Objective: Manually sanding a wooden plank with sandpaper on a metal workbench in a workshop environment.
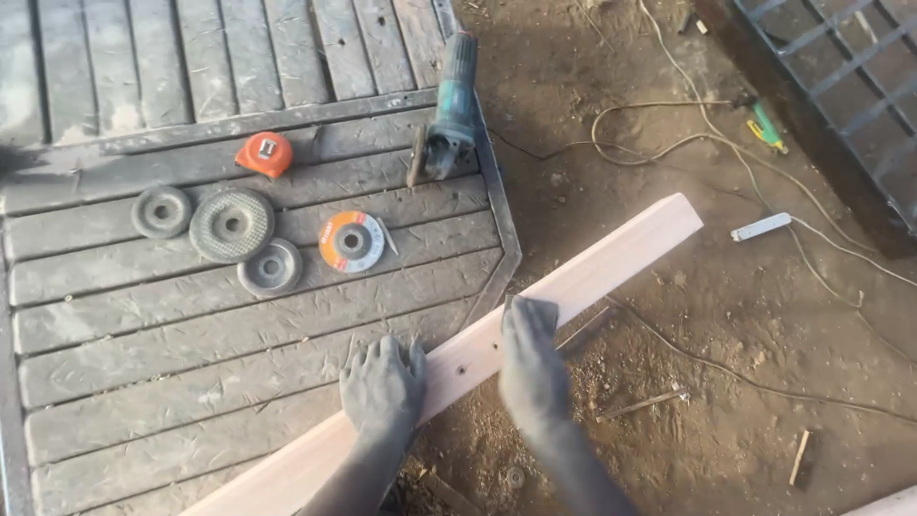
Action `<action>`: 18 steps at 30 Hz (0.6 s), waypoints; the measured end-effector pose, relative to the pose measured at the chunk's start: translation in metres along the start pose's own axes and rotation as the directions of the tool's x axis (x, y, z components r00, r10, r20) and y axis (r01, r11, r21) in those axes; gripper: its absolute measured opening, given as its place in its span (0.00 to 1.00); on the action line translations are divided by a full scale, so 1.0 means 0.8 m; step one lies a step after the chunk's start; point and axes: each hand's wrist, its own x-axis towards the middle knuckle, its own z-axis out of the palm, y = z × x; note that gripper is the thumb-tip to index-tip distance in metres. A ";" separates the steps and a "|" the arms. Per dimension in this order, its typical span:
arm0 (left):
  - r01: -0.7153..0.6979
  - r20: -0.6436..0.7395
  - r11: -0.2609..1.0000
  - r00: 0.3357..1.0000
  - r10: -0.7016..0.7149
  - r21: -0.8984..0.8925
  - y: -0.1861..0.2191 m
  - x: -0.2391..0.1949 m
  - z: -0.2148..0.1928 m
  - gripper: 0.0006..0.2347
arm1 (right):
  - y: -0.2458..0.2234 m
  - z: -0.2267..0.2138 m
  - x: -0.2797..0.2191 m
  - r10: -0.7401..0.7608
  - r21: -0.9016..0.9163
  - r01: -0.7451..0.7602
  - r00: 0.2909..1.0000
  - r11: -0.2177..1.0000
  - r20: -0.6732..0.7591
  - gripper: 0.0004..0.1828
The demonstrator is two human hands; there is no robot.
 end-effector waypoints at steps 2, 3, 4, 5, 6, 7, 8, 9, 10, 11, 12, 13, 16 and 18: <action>-0.006 0.005 1.000 1.000 0.006 -0.010 0.001 0.002 -0.004 0.22 | 0.024 -0.051 0.043 0.134 -0.172 -0.132 0.991 0.976 -0.005 0.24; -0.011 0.002 1.000 1.000 0.011 -0.023 -0.001 0.000 -0.005 0.22 | 0.035 -0.075 0.063 0.253 -0.335 -0.252 0.967 0.908 -0.040 0.17; -0.003 0.010 1.000 1.000 0.003 -0.022 -0.007 -0.006 -0.003 0.22 | 0.022 -0.055 0.045 0.251 -0.336 -0.246 0.967 0.909 -0.029 0.17; -0.001 0.019 1.000 1.000 0.001 -0.018 -0.003 -0.003 -0.005 0.22 | 0.014 -0.042 0.037 0.163 -0.522 -0.186 0.982 0.833 -0.091 0.23; 0.001 0.028 1.000 1.000 0.000 -0.014 0.001 -0.001 -0.008 0.22 | 0.006 -0.029 0.030 0.063 -0.687 -0.139 0.989 0.714 -0.134 0.29; 0.008 0.019 1.000 1.000 -0.007 -0.019 0.002 0.002 -0.010 0.22 | 0.008 -0.035 0.028 0.052 -0.685 -0.133 0.989 0.717 -0.138 0.29; -0.011 0.027 1.000 1.000 0.012 -0.015 0.002 0.005 -0.011 0.22 | 0.012 -0.041 0.025 0.034 -0.370 -0.062 0.996 0.927 -0.083 0.24; -0.033 0.051 0.999 0.998 0.034 -0.008 0.003 0.002 -0.007 0.22 | 0.018 -0.047 0.013 0.004 -0.001 -0.004 1.000 1.000 -0.025 0.20; -0.029 0.056 1.000 0.998 0.030 -0.009 0.002 0.003 -0.008 0.22 | 0.026 -0.046 0.026 0.003 -0.002 -0.003 1.000 1.000 -0.018 0.20; -0.030 0.039 0.999 0.999 0.031 -0.015 0.000 0.001 -0.007 0.22 | 0.034 -0.045 0.034 0.146 -0.081 -0.143 0.989 0.986 0.027 0.27; -0.031 0.022 0.999 0.999 0.032 -0.022 -0.001 -0.001 -0.006 0.22 | 0.042 -0.044 0.043 0.287 -0.166 -0.274 0.956 0.947 0.059 0.34; -0.034 0.022 0.999 0.999 0.035 -0.030 0.002 -0.004 -0.006 0.22 | 0.028 -0.040 0.027 0.286 -0.174 -0.273 0.957 0.946 0.055 0.34; -0.010 0.049 1.000 0.999 0.010 -0.012 -0.003 -0.002 -0.013 0.22 | -0.004 -0.020 0.004 -0.094 -0.038 0.088 0.970 0.995 -0.224 0.29; -0.013 0.049 1.000 0.999 0.014 -0.017 0.000 -0.002 -0.007 0.21 | 0.015 -0.013 -0.004 -0.109 -0.028 0.105 0.966 0.994 -0.234 0.14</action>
